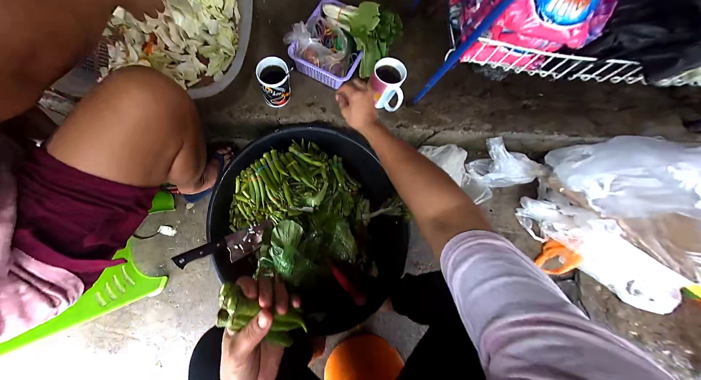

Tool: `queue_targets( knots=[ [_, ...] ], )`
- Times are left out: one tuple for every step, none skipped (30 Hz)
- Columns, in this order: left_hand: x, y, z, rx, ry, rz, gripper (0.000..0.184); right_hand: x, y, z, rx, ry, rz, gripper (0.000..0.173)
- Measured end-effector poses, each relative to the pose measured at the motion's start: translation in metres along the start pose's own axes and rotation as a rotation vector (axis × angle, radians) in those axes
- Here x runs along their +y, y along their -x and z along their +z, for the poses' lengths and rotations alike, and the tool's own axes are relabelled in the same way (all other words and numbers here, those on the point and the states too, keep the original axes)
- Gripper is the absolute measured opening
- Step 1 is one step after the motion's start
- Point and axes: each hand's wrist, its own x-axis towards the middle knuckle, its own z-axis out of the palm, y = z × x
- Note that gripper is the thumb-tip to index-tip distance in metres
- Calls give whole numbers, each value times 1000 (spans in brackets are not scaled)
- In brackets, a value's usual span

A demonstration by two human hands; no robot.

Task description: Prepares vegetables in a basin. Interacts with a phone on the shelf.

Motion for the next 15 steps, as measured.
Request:
queue_targets(
  knots=[
    [1, -2, -1, 27, -36, -5, 29, 2, -23, -1, -17, 57, -21, 39],
    [2, -4, -2, 49, -73, -11, 29, 3, -40, 0, -65, 115, -20, 53],
    [3, -6, -3, 62, -103, -18, 29, 4, -54, 2, -120, 166, -7, 68],
    [4, -8, -4, 72, -117, -24, 29, 3, -65, 5, -185, 206, 22, 81],
    [5, -10, -3, 85, -121, -32, 29, 3, -71, 9, -230, 220, 51, 87],
    [5, -12, -3, 101, -118, -36, 29, 1, -75, 13, -252, 218, 84, 88],
    [6, -13, -2, 115, -115, -35, 29, 0, -76, 16, -253, 207, 106, 85],
    [6, -14, -3, 122, -116, -33, 29, 1, -75, 19, -236, 191, 113, 80],
    [6, -14, -3, 125, -119, -31, 29, 2, -74, 21, -212, 172, 112, 76],
    [6, -15, -4, 126, -120, -28, 29, 4, -73, 22, -187, 159, 105, 71],
    [6, -15, -5, 126, -118, -26, 29, 6, -71, 21, -177, 159, 103, 68],
    [5, -14, -6, 129, -118, -27, 29, 6, -69, 19, -178, 165, 106, 67],
    [5, -14, -6, 130, -123, -30, 29, 5, -66, 16, -184, 177, 110, 66],
    [5, -14, -6, 131, -128, -33, 29, 2, -64, 13, -183, 194, 117, 66],
    [4, -13, -6, 126, -133, -36, 29, -1, -63, 9, -180, 208, 124, 65]
  ],
)
